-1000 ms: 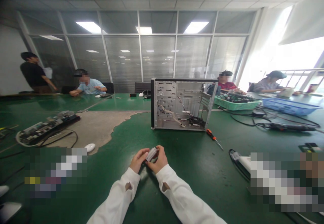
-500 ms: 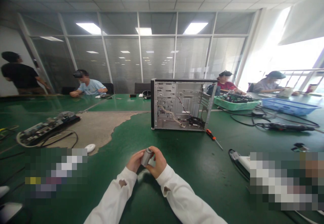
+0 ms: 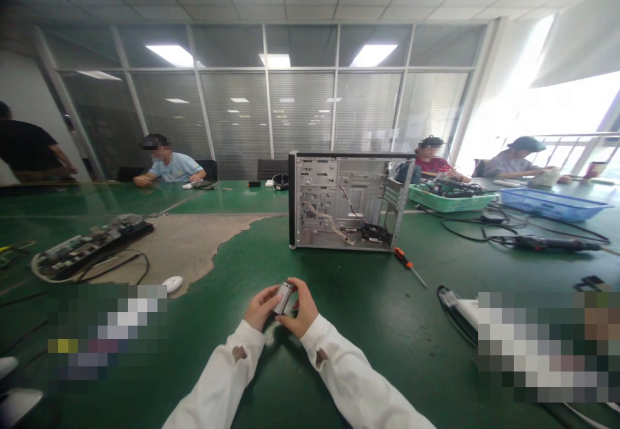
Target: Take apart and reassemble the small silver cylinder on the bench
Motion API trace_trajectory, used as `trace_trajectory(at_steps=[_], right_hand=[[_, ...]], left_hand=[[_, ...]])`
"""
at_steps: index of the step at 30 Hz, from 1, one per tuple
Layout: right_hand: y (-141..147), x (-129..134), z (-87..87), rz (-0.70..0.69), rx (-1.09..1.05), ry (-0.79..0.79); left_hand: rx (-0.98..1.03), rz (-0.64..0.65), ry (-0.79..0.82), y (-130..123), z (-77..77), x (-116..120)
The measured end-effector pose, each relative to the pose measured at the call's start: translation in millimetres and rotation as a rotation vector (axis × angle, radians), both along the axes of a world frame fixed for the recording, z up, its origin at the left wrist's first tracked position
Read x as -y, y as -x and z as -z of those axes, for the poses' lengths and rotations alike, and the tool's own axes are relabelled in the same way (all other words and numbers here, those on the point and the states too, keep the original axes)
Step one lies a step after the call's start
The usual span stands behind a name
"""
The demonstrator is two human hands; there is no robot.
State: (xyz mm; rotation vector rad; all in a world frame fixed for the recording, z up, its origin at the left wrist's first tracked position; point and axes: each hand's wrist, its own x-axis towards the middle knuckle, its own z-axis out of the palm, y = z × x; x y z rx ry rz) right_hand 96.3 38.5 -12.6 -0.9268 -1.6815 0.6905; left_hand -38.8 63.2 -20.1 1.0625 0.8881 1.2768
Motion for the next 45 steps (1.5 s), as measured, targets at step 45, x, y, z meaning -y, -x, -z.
trace_trajectory(at_steps=[45], right_hand=[[-2.7, -20.1, 14.6, -0.156, -0.639, 0.674]], left_hand=[[-0.163, -0.078, -0.071, -6.5, 3.2, 1.7]])
